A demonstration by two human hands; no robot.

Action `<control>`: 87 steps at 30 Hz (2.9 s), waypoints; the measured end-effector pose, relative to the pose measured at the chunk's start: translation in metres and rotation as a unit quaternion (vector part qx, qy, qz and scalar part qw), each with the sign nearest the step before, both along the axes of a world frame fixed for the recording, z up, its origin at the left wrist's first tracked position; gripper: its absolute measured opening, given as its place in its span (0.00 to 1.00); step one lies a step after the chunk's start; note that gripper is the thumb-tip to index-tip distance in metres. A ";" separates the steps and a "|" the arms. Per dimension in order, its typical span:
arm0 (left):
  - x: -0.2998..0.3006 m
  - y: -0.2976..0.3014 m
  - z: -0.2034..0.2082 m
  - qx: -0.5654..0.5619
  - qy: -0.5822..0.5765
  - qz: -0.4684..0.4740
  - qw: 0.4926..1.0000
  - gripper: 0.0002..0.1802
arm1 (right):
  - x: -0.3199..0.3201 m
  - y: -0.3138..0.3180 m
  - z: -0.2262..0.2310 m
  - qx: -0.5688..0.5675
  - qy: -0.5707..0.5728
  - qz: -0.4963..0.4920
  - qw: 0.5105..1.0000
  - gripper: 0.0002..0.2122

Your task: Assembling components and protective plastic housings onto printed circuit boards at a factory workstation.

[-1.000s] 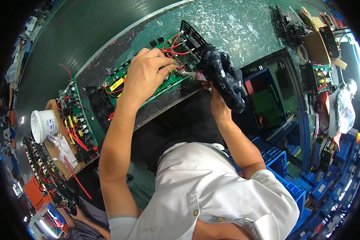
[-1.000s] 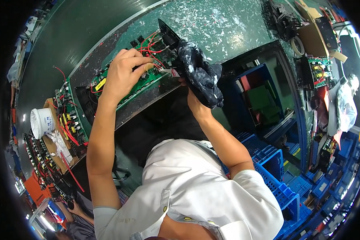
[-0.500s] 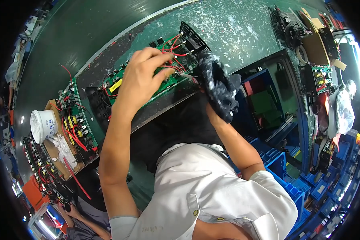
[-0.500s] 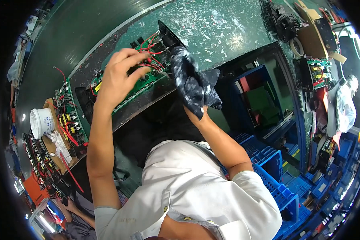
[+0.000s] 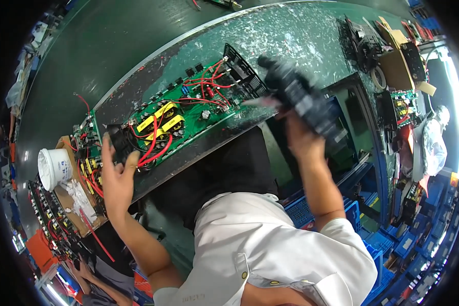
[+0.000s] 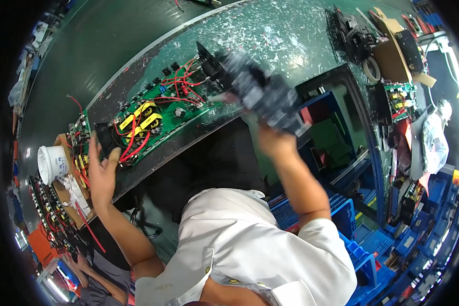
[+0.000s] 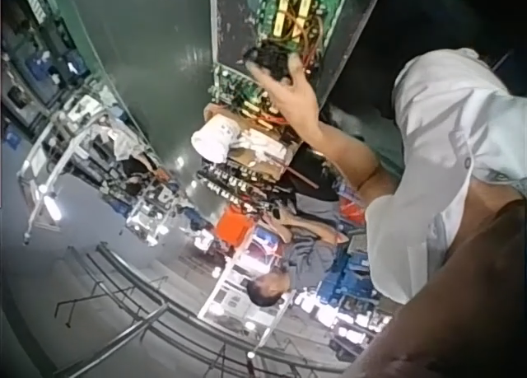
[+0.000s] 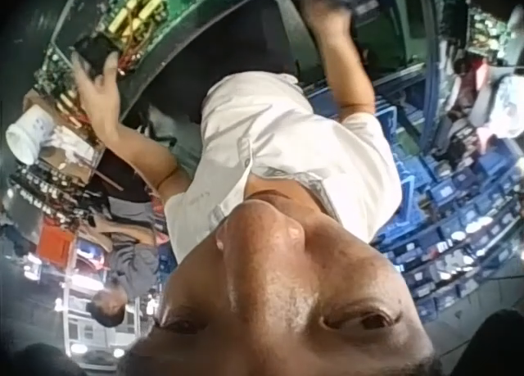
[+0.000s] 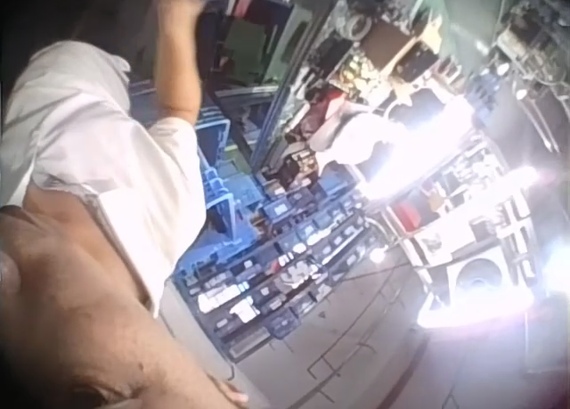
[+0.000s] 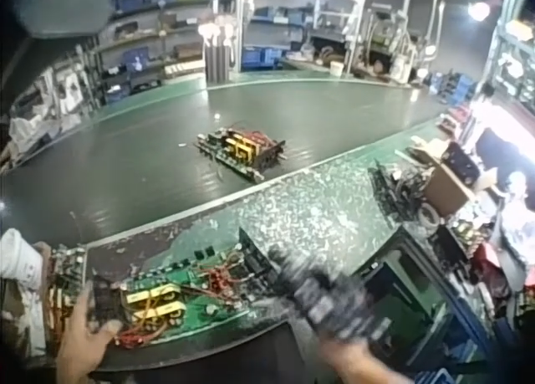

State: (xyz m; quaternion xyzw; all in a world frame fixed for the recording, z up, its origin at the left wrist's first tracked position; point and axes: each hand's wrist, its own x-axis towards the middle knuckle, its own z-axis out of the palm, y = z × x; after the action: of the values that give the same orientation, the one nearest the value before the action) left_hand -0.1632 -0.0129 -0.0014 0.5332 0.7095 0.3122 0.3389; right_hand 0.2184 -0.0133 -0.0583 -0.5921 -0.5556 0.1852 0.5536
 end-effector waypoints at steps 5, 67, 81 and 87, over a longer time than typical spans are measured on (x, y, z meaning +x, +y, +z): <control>-0.007 0.015 -0.028 0.038 -0.015 -0.042 0.998 0.44 | 0.123 0.110 0.085 -0.181 0.078 -0.016 0.980 0.13; -0.033 0.022 -0.007 -0.103 0.120 -0.034 0.987 0.49 | -0.019 0.099 -0.031 -0.032 -0.040 0.115 0.992 0.16; -0.108 0.014 -0.009 -0.021 0.043 -0.030 0.998 0.35 | -0.099 0.082 -0.002 -0.029 -0.054 0.061 0.996 0.08; -0.125 -0.001 0.008 -0.015 0.041 -0.020 0.999 0.35 | -0.147 0.182 0.067 -0.077 -0.059 0.209 0.973 0.20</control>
State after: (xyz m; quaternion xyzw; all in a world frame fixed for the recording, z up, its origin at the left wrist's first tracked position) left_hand -0.2883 -0.0138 0.0066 0.5544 0.7165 0.2729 0.3237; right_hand 0.0709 0.1687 0.0088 -0.5135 -0.6830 0.3035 0.4217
